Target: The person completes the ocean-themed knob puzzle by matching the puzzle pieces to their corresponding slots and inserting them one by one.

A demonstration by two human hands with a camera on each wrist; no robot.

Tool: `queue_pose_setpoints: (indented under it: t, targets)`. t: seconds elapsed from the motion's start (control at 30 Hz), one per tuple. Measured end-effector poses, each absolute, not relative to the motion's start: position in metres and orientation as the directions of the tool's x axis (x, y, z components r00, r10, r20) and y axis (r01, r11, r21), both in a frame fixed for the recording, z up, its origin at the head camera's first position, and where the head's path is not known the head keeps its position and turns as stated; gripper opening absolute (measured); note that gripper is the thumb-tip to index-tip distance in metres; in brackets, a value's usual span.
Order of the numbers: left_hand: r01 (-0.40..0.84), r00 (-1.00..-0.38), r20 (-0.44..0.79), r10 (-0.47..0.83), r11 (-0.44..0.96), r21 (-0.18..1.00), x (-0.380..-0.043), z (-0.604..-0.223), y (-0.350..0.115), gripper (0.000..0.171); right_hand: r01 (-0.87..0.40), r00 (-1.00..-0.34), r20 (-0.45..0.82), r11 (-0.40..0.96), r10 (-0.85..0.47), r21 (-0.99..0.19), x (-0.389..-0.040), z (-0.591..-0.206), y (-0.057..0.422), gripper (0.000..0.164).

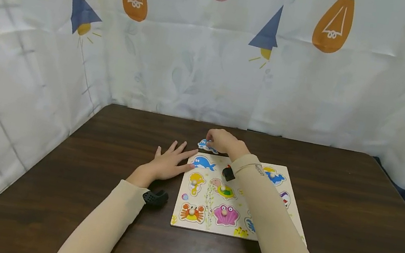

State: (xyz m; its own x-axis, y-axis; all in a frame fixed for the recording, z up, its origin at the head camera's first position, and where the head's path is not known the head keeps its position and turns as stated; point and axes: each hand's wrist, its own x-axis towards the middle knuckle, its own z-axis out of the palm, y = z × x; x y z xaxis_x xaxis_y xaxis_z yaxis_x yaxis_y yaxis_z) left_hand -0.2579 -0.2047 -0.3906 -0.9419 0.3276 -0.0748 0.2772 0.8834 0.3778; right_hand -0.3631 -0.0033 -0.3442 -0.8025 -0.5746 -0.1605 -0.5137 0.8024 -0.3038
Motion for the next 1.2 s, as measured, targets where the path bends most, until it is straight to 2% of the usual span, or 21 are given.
queue_pose_setpoints:
  t: [0.67, 0.87, 1.2]
  targets:
    - [0.268, -0.944, -0.082, 0.319, 0.888, 0.374, -0.259, -0.389, -0.202, 0.066, -0.457, -0.855, -0.106, 0.835, -0.507, -0.305, -0.367, -0.351, -0.008, 0.024]
    - [0.276, -0.941, -0.081, 0.328, 0.885, 0.374, -0.26, -0.392, -0.202, 0.066, -0.459, -0.854, -0.125, 0.845, -0.504, -0.273, -0.366, -0.348, -0.009, 0.023]
    - [0.275, -0.942, -0.077, 0.326, 0.883, 0.38, -0.258, -0.391, -0.202, 0.066, -0.523, -0.833, -0.048, 0.813, -0.551, -0.254, -0.359, -0.332, 0.002, 0.024]
